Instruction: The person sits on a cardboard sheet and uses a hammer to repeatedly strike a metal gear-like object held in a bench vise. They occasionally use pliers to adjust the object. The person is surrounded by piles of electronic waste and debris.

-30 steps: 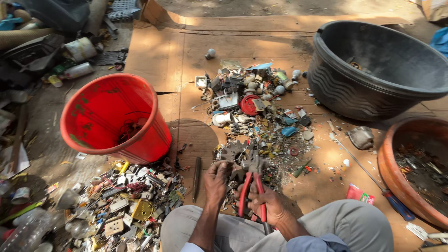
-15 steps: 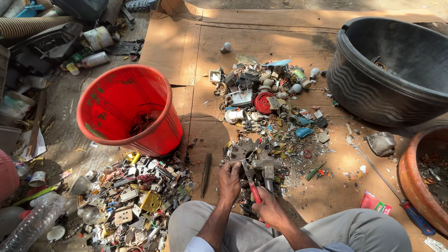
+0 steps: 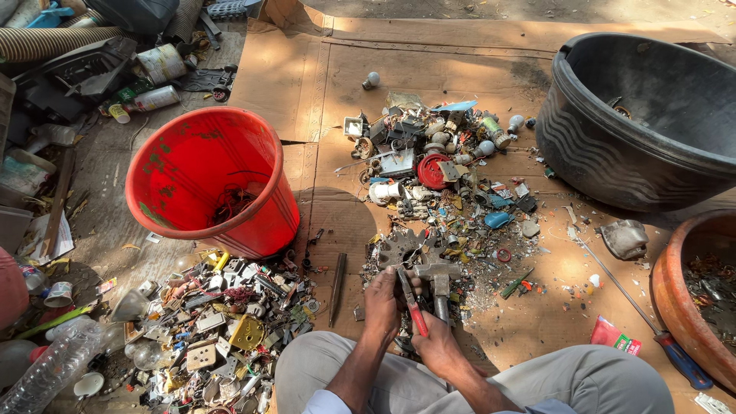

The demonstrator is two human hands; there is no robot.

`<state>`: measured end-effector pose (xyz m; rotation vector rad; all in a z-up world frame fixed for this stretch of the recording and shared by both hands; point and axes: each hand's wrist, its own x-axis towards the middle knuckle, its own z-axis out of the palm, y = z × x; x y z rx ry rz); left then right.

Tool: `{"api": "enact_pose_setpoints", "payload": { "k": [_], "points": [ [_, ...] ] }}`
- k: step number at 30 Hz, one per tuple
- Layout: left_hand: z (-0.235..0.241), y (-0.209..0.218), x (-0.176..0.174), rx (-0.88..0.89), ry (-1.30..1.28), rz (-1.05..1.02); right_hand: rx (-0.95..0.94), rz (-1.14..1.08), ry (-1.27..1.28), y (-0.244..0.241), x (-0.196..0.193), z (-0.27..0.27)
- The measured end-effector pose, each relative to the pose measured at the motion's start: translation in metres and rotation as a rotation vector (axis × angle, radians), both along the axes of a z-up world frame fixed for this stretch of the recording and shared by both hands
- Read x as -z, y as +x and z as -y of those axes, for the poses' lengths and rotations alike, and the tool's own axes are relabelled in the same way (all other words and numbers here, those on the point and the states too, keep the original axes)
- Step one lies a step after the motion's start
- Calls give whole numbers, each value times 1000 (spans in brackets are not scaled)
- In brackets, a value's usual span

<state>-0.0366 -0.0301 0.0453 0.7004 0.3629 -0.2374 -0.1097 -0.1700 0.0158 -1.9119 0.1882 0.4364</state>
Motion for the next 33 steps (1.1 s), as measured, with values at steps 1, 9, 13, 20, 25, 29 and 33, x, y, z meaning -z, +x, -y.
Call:
{"api": "enact_pose_setpoints", "payload": {
  "k": [1, 9, 13, 20, 25, 29, 33],
  "points": [
    [3, 0, 0, -17, -21, -17, -24, 94, -127, -1, -1, -3],
    [1, -2, 23, -64, -138, -211, 2, -80, -66, -8, -31, -23],
    [-1, 0, 5, -80, -320, -127, 99, -176, 118, -5, -28, -23],
    [3, -2, 9, -89, -198, -68, 61, 85, -263, -6, 1, -13],
    [7, 7, 40, -167, -240, -47, 101, -1, -176, -11, -1, -21],
    [-1, 13, 40, -172, -357, -115, 154, -139, -85, -15, -15, -28],
    [-5, 18, 32, -129, -354, -175, -8, 174, -307, -20, -31, -23]
  ]
}}
